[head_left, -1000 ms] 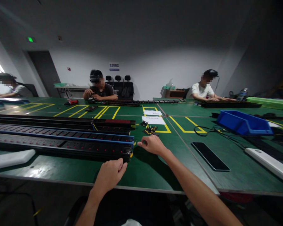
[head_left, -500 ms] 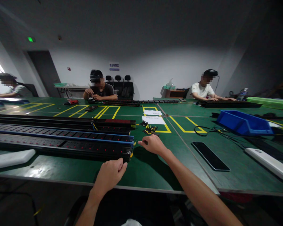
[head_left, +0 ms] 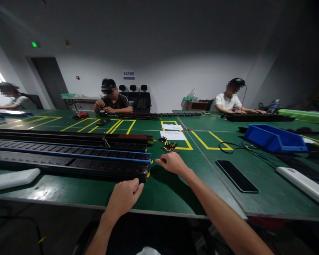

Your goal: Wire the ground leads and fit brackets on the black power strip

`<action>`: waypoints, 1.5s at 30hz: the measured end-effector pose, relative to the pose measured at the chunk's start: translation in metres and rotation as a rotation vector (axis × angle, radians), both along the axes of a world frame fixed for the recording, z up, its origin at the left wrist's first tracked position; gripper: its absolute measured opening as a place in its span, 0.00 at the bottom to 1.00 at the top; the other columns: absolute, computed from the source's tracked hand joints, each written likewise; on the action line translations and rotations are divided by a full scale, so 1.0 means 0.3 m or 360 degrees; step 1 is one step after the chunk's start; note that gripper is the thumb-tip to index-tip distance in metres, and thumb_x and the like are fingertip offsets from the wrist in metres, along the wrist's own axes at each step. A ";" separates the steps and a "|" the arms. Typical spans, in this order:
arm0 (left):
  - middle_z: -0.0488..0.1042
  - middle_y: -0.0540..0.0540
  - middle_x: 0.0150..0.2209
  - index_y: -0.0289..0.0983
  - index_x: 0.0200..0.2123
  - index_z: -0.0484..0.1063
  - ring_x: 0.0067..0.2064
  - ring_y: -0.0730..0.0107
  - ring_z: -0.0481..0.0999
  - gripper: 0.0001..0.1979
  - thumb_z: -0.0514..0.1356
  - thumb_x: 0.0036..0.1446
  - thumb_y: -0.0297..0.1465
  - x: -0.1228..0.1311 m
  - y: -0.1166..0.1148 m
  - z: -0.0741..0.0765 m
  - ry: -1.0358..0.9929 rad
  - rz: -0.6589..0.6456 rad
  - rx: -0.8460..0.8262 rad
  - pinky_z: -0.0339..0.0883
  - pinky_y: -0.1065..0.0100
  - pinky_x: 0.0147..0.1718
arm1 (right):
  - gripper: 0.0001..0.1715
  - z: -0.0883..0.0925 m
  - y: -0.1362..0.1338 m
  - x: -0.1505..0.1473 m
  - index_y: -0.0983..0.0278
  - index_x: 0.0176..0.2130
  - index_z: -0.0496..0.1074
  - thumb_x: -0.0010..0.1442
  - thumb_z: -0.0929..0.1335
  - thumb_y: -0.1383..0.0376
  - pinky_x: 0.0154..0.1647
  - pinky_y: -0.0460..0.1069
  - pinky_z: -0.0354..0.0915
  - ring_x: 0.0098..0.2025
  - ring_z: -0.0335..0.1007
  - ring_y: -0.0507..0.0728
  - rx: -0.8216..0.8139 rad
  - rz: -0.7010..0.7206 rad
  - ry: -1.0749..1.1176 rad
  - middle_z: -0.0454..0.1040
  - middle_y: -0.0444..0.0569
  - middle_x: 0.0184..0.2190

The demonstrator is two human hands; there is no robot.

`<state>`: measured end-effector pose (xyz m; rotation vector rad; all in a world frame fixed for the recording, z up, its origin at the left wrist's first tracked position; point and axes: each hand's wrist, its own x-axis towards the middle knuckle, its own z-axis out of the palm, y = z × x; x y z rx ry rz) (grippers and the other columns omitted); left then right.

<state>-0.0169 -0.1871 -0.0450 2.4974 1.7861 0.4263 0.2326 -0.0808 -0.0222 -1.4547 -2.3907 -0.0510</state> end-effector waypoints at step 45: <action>0.68 0.52 0.23 0.40 0.27 0.59 0.26 0.68 0.69 0.17 0.51 0.69 0.37 0.000 0.005 -0.003 -0.0012 0.0006 0.0001 0.43 0.65 0.28 | 0.29 -0.002 0.002 0.005 0.60 0.30 0.79 0.69 0.62 0.45 0.28 0.48 0.51 0.29 0.74 0.56 0.0101 0.0023 0.0012 0.80 0.49 0.26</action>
